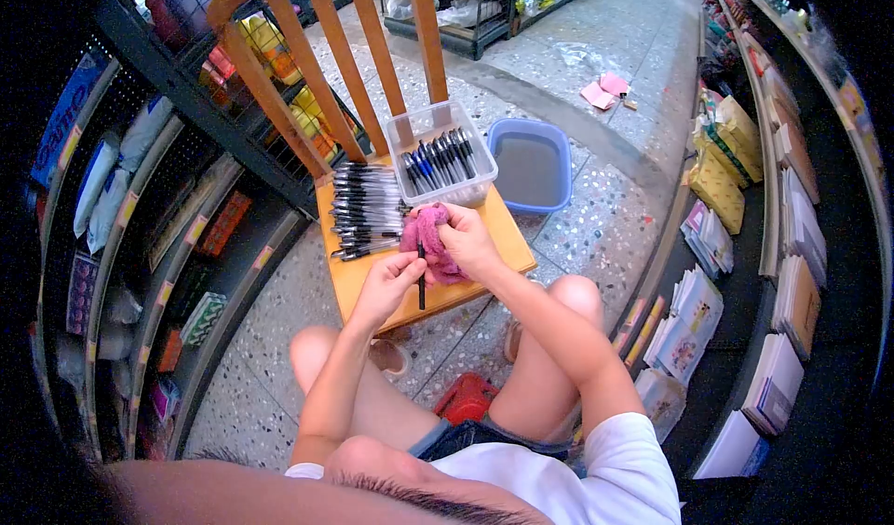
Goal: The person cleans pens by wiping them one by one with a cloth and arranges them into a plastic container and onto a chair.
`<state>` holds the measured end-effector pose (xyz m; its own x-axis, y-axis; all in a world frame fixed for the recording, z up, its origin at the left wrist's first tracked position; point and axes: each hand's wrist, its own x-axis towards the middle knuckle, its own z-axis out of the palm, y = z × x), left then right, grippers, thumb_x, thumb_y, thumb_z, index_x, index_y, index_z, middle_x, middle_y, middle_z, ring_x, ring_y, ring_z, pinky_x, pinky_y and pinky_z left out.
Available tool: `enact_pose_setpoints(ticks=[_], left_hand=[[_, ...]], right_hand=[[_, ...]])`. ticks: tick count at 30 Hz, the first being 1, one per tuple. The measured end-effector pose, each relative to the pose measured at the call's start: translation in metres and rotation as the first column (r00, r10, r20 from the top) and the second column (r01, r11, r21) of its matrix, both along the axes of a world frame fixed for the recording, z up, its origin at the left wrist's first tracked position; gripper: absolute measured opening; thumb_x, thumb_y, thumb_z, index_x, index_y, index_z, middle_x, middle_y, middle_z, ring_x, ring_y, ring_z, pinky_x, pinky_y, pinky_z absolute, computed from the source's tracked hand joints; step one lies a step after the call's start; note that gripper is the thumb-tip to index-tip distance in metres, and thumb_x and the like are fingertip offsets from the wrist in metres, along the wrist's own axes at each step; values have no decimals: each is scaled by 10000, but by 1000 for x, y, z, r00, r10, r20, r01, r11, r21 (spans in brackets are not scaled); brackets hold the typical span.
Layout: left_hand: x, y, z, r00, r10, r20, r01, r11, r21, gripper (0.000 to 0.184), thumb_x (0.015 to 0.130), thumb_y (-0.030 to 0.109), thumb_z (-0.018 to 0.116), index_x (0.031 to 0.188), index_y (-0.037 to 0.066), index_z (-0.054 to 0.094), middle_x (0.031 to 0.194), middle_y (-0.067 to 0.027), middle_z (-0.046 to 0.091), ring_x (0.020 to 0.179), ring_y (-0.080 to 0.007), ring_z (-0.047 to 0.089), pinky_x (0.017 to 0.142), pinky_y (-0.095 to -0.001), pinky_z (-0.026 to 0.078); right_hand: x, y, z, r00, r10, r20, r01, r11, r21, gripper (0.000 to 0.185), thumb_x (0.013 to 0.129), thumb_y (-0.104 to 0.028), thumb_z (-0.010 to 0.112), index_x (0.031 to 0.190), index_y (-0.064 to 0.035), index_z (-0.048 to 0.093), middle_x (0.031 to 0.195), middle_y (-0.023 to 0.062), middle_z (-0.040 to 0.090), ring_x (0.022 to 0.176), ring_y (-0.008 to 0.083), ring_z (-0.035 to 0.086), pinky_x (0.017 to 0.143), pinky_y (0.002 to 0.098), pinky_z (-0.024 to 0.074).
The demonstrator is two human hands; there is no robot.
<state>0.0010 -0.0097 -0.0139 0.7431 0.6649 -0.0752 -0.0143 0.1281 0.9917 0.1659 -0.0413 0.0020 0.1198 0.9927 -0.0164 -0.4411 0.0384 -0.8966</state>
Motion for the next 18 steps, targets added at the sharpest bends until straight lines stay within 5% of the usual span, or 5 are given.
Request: enact_pose_setpoints(ticks=[8,11,14,18], left_hand=[[-2,3,-2,994,92,51,-87,993,-81,233,927,201,500,964,-6,603,784,-15,613,747,-89,555,737,-230,436],[-2,4,1,990,139,37,-135,986,-93,215,912,171,529,971,-23,600,819,-38,633,744,-79,572,708,-212,447],[0,3,4,989,146,-24,-148,985,-90,188,879,139,574,975,-22,599,849,-47,640,750,-96,591,721,-225,468],[-2,-1,3,982,112,-153,-118,993,-32,191,854,118,604,969,-35,610,851,-58,648,755,-96,597,721,-226,477]], right_hand=[[-10,-1,-1,988,151,-21,-151,988,-28,255,859,-10,490,1108,2,543,868,54,615,602,77,561,500,211,462],[-9,1,0,989,141,-47,-142,990,-11,261,857,-14,498,1114,2,539,890,54,614,651,89,575,557,229,484],[-8,9,-9,993,-67,99,62,996,59,284,848,1,484,1129,4,528,910,61,613,715,107,586,630,256,500],[1,8,9,987,-160,-31,162,985,63,256,844,22,454,1082,16,547,928,80,624,780,130,604,701,287,512]])
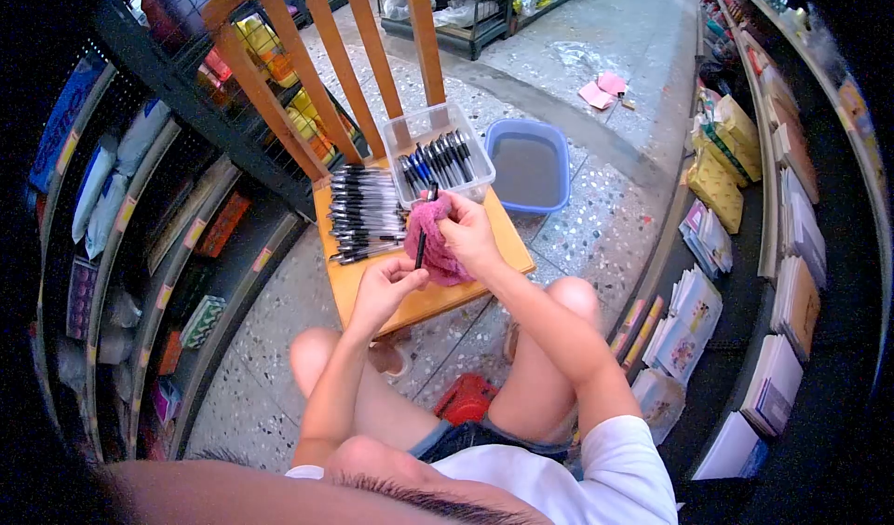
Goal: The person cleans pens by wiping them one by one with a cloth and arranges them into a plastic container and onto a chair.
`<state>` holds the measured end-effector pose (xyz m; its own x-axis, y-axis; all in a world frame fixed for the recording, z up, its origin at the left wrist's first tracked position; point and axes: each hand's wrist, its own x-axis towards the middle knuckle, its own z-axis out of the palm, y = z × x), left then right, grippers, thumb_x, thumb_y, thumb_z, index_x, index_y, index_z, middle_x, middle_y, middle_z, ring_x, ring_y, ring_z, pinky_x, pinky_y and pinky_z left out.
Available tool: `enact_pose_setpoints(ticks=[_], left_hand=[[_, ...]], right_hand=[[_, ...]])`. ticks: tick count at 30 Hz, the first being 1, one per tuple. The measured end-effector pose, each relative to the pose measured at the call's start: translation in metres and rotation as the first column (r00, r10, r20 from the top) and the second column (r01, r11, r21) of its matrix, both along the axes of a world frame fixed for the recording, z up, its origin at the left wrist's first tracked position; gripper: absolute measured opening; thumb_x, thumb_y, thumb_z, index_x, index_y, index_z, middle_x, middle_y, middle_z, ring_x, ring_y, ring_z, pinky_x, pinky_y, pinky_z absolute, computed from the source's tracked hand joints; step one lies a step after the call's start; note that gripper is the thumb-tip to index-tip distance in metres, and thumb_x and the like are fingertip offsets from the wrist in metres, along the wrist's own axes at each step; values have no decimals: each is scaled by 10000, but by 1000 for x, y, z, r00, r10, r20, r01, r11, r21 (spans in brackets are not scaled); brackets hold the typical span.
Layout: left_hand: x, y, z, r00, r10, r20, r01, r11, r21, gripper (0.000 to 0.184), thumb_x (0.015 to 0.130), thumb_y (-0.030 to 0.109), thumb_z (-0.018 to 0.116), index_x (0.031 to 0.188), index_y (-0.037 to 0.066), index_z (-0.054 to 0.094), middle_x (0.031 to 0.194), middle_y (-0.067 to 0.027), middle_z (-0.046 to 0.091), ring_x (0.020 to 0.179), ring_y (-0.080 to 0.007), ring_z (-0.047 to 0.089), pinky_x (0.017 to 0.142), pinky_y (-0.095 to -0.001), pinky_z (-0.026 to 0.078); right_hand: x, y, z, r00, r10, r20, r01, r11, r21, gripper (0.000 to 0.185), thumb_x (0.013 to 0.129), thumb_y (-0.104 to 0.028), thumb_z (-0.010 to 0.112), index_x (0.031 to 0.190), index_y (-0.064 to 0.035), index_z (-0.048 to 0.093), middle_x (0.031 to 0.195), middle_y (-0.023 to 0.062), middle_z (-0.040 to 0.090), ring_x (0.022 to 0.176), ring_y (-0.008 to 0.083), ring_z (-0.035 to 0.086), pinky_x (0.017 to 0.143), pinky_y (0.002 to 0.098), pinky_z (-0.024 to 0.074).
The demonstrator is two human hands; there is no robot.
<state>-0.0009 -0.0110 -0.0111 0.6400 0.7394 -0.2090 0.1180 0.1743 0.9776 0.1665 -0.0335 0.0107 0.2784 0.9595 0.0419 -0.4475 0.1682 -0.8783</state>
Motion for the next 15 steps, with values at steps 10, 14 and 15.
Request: enact_pose_setpoints(ticks=[10,14,15], left_hand=[[4,-6,-5,986,26,163,-18,999,-46,211,894,178,557,913,-18,632,772,-39,634,710,-99,586,691,-236,471],[0,-4,-7,985,43,170,-40,999,-26,221,898,191,552,917,-16,630,774,-35,631,719,-99,586,700,-241,470],[-1,-4,-7,984,46,170,-41,999,-30,223,898,191,553,924,-17,629,773,-36,631,718,-99,586,701,-240,470]], right_hand=[[-8,2,-25,990,140,-14,-140,990,-29,281,831,27,470,1101,-2,547,947,81,629,781,113,605,698,259,505],[-13,-3,-15,986,165,-28,-167,984,-67,227,840,-7,531,1063,21,567,917,39,617,789,83,567,686,234,480],[-13,-3,-17,983,182,-22,-183,981,-61,235,834,5,525,1065,22,565,922,44,618,791,85,570,688,235,482]])
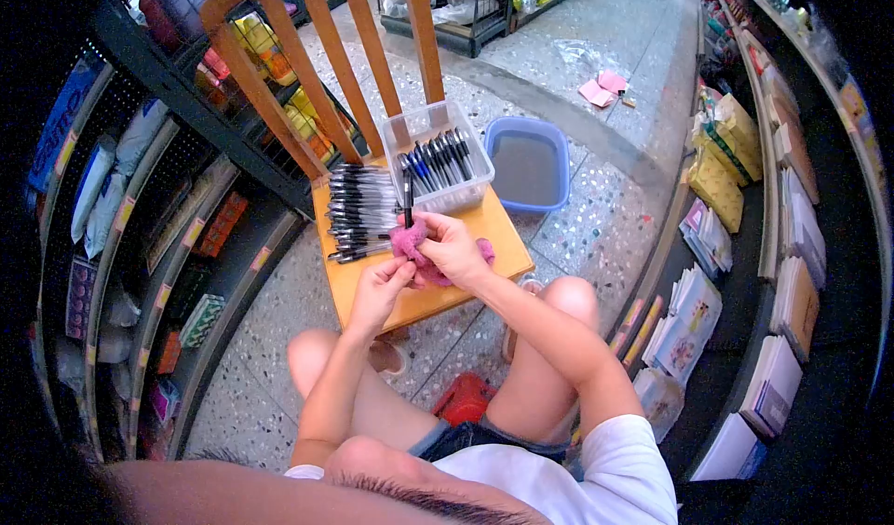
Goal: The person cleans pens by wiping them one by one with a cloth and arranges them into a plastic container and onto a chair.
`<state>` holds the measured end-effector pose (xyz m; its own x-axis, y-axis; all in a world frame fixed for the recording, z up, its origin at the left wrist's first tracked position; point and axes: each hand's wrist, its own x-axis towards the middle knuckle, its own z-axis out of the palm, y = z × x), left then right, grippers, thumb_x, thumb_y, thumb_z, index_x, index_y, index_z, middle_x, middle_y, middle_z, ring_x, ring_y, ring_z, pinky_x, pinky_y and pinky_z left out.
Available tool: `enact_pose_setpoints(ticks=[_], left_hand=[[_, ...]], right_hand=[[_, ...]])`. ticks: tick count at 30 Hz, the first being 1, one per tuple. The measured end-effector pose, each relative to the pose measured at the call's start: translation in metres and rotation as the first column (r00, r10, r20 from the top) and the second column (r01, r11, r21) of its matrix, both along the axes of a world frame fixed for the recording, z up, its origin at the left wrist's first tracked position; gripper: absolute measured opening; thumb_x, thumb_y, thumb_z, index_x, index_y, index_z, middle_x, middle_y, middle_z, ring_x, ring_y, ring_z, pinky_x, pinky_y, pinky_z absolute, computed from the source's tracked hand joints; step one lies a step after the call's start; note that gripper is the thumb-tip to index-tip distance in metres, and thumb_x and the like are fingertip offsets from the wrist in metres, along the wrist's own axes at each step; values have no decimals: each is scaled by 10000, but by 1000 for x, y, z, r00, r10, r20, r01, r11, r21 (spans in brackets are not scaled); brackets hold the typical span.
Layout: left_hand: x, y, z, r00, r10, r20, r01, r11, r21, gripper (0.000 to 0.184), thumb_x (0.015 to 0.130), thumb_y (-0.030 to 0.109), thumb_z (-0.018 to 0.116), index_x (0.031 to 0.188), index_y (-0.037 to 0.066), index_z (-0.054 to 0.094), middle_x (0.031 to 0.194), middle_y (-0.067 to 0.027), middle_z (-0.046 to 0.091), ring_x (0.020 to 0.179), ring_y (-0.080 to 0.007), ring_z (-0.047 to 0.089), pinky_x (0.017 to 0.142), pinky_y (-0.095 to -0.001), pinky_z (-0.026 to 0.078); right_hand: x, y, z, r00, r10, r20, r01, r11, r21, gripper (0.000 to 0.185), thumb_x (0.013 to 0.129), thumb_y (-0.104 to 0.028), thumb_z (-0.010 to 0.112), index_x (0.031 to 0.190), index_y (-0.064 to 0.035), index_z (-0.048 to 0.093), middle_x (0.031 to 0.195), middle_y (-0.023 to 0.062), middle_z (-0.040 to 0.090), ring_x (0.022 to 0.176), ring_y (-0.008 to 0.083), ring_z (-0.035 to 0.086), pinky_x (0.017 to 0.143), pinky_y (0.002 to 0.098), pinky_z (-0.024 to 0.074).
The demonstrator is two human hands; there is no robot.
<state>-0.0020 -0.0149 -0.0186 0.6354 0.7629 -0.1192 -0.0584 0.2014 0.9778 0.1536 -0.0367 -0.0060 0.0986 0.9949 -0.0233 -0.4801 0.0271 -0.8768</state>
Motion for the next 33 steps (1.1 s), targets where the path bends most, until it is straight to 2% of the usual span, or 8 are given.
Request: enact_pose_setpoints(ticks=[8,20,23,24,27,28,31,33], left_hand=[[0,-3,3,996,-82,-18,81,996,-44,237,898,191,554,971,-21,629,760,-34,629,718,-90,581,699,-235,466],[2,-4,-4,996,83,-32,-81,995,59,223,900,181,548,900,-24,636,756,-35,638,685,-87,582,652,-227,472],[-11,17,0,959,63,-277,-12,983,182,233,902,204,548,900,-13,634,762,-33,637,675,-87,582,614,-222,460],[-17,25,1,927,143,-347,-71,975,211,264,914,243,526,940,-1,624,797,-38,637,718,-84,583,634,-220,444],[-20,32,9,955,276,-111,-251,949,193,291,924,270,502,1023,14,600,856,-41,633,785,-85,581,682,-223,428],[-17,31,19,959,274,-78,-260,954,151,311,936,262,476,1088,8,571,904,-50,631,848,-105,577,762,-244,427],[-12,30,24,955,243,171,-238,970,-51,320,939,237,466,1127,-8,547,933,-64,632,865,-131,584,803,-267,438],[-16,32,21,964,193,182,-183,981,-70,304,923,191,493,1136,-21,541,950,-80,637,878,-141,585,826,-277,448]], right_hand=[[10,6,2,983,-101,-155,102,995,0,288,808,51,473,1082,16,556,909,65,623,743,105,592,670,257,502],[-4,-4,-6,999,31,36,-32,999,26,240,854,-53,543,1088,1,565,886,20,617,766,60,552,669,210,461],[0,-3,-13,987,103,120,-105,994,6,268,839,-31,526,1102,10,556,887,22,614,757,56,550,644,201,448],[-1,-3,-13,977,142,157,-142,990,-7,280,833,-20,518,1108,14,552,888,24,613,756,55,550,636,197,443],[-2,-9,-3,937,319,139,-308,947,-94,337,817,27,469,1147,11,532,966,42,615,839,74,577,718,202,464],[-4,-11,-2,928,344,143,-323,934,-153,388,777,57,435,1151,13,532,982,41,607,833,79,573,745,206,447],[-5,-9,-9,847,479,230,-467,878,-106,436,736,71,404,1149,19,532,991,47,602,846,90,570,773,216,430],[-6,-11,-9,838,506,205,-490,863,-126,442,715,70,395,1133,35,532,965,56,606,848,102,571,789,230,421]])
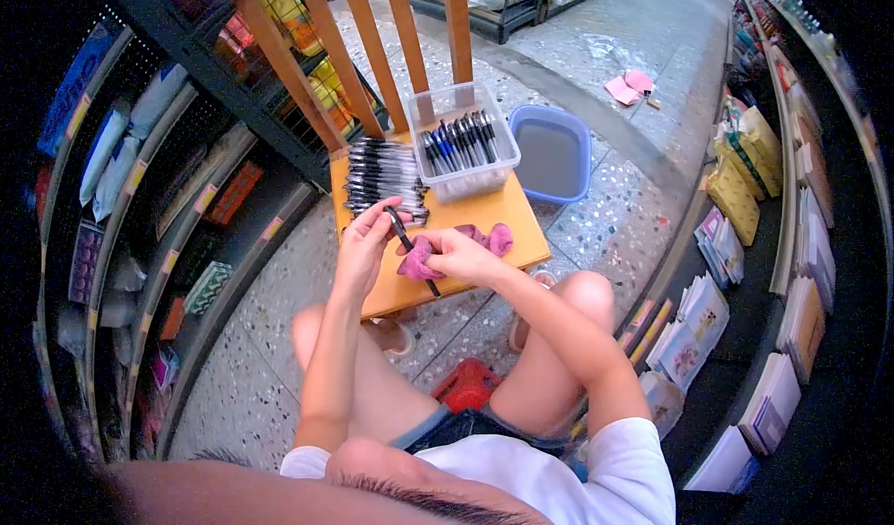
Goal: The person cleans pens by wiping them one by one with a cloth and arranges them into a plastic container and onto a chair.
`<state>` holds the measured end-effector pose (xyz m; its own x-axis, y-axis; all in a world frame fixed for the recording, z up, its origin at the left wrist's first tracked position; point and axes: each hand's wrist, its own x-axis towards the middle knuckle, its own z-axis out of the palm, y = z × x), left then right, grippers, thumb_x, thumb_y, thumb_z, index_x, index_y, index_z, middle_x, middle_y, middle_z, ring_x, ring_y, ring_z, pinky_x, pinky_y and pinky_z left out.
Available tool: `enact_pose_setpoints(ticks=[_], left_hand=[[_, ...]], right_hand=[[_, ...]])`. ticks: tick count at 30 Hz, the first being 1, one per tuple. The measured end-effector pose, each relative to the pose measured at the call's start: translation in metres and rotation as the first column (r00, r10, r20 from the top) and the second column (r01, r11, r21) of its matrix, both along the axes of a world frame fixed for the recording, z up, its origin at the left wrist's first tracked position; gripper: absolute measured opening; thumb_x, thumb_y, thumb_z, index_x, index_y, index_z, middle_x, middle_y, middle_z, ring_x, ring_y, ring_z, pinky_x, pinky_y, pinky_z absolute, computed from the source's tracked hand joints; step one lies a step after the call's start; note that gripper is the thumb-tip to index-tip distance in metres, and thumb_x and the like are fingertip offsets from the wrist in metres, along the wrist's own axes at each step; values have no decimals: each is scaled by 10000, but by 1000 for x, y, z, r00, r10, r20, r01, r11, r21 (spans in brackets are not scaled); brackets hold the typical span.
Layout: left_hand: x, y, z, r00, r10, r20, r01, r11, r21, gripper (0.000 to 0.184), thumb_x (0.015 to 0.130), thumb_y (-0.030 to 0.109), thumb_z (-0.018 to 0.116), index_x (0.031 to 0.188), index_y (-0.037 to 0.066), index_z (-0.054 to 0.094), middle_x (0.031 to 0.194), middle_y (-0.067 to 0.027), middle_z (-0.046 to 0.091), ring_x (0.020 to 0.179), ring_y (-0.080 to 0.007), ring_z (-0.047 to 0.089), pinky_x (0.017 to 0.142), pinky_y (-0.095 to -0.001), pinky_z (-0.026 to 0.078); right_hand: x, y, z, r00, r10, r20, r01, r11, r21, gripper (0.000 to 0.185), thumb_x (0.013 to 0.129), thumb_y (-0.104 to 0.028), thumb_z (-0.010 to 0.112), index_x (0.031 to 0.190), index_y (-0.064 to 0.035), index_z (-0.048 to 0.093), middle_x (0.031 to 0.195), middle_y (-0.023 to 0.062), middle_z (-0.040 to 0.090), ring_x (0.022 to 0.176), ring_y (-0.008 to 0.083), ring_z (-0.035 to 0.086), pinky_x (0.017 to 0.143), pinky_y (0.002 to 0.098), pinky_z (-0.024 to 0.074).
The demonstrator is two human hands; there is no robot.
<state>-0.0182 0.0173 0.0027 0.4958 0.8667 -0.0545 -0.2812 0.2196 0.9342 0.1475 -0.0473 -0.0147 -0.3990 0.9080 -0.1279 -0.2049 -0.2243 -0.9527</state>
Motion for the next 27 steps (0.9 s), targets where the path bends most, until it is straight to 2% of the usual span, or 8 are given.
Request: enact_pose_setpoints(ticks=[2,5,8,11,17,21,24,27], left_hand=[[-3,2,-7,999,-46,-26,46,999,6,298,909,171,519,1138,-18,543,949,-82,642,871,-137,587,813,-270,453],[1,-5,-5,995,-90,-52,85,993,-87,259,888,146,560,1103,1,573,905,-65,648,835,-99,583,759,-227,456],[4,-4,-6,998,-61,-30,60,998,-21,246,882,141,571,1084,2,586,898,-52,649,797,-92,583,728,-221,459],[2,-3,-10,999,-31,-33,31,999,-11,275,883,151,562,1098,-20,577,928,-87,651,839,-121,585,783,-254,455],[-2,4,-11,993,113,24,-113,994,-10,280,876,138,573,1100,-30,574,922,-91,649,854,-116,579,805,-247,432],[-8,13,-13,987,160,17,-160,987,-9,272,876,128,572,1092,-38,574,914,-94,645,845,-122,580,800,-245,433],[-4,11,-10,990,141,16,-141,990,-27,270,873,123,575,1091,-36,576,910,-91,645,835,-121,580,791,-243,435],[0,5,-11,999,25,-30,-26,999,-31,241,860,131,596,1050,-18,605,867,-86,650,819,-118,583,765,-249,448]], right_hand=[[-4,-1,0,999,-32,-2,32,999,-7,414,728,66,400,1119,40,537,941,60,612,841,107,577,785,232,427],[-7,3,-16,963,-220,-155,203,972,-116,348,760,50,438,1092,33,543,814,-15,566,709,47,505,695,195,415],[-12,0,-5,943,-279,-183,259,957,-128,319,779,36,446,1078,21,557,818,-20,580,707,42,506,659,196,413],[-6,5,-21,977,-174,-122,168,984,-60,328,782,46,422,1082,44,555,935,92,637,846,118,596,747,248,456],[-9,-1,-8,993,-97,-66,91,992,-83,335,769,50,422,1070,47,570,942,104,642,850,128,600,731,227,446],[-12,-3,-5,993,-72,-90,65,995,-80,345,740,61,446,1063,49,567,865,72,624,675,74,541,549,189,379],[-6,-4,4,996,-58,-67,52,994,-92,352,746,58,427,1066,52,573,915,96,637,831,126,600,704,218,447],[-3,1,-8,983,-126,-133,110,986,-123,314,756,52,425,1028,41,582,904,85,631,816,118,596,705,219,449]])
